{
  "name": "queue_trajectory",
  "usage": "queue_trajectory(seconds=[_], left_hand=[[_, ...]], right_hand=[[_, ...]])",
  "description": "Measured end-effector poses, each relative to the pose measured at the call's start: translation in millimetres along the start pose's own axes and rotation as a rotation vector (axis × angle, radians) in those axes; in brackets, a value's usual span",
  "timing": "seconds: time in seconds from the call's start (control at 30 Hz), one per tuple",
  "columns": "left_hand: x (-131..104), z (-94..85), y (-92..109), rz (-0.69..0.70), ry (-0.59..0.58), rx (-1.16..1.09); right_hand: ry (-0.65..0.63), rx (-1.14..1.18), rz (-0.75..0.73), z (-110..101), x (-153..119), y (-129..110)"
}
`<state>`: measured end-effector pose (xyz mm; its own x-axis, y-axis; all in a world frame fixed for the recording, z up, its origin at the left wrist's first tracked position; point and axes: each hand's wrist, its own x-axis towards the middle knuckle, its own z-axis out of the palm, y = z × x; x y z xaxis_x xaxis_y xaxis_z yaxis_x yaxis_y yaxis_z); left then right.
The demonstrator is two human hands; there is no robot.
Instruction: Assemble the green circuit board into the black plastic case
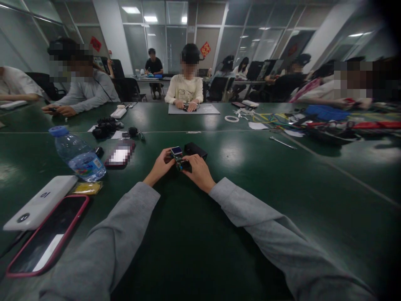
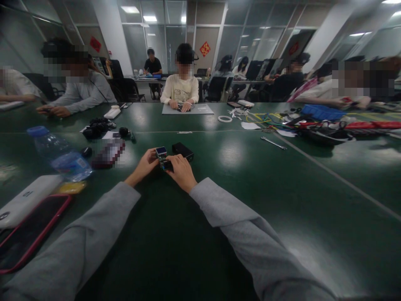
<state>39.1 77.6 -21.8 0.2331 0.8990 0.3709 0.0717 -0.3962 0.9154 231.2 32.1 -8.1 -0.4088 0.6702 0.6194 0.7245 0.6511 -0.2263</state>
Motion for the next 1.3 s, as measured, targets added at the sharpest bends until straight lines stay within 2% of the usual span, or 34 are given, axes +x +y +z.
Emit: queue_trajectory(seconds=[0.13,0.27,0.53,0.7,1.3], left_hand=[[-3.4,2.8,3.7,0.028,0.052,0.083],[-3.0,2.4,3.7,0.036,0.009,0.108],[3.8,0.7,-11.7,0.019,-0.051,0.007],[4.8,-1.0,-14.5,-0.015,-0.066,-0.046],[2.3,-2.6,3.4,-0.106,-0.098,-0.099]], right_hand=[[0.019,-0.015,-0.001,-2.4,0.2,-2.3],[0.004,-0.029,0.007,-3.5,0.6,-2.7],[-0.003,-0.03,0.011,-2.3,2.5,-1.2],[0.001,-0.021,0.015,0.0,1.6,0.8],[0.015,0.049,-0.012,4.2,1.3,5.6]])
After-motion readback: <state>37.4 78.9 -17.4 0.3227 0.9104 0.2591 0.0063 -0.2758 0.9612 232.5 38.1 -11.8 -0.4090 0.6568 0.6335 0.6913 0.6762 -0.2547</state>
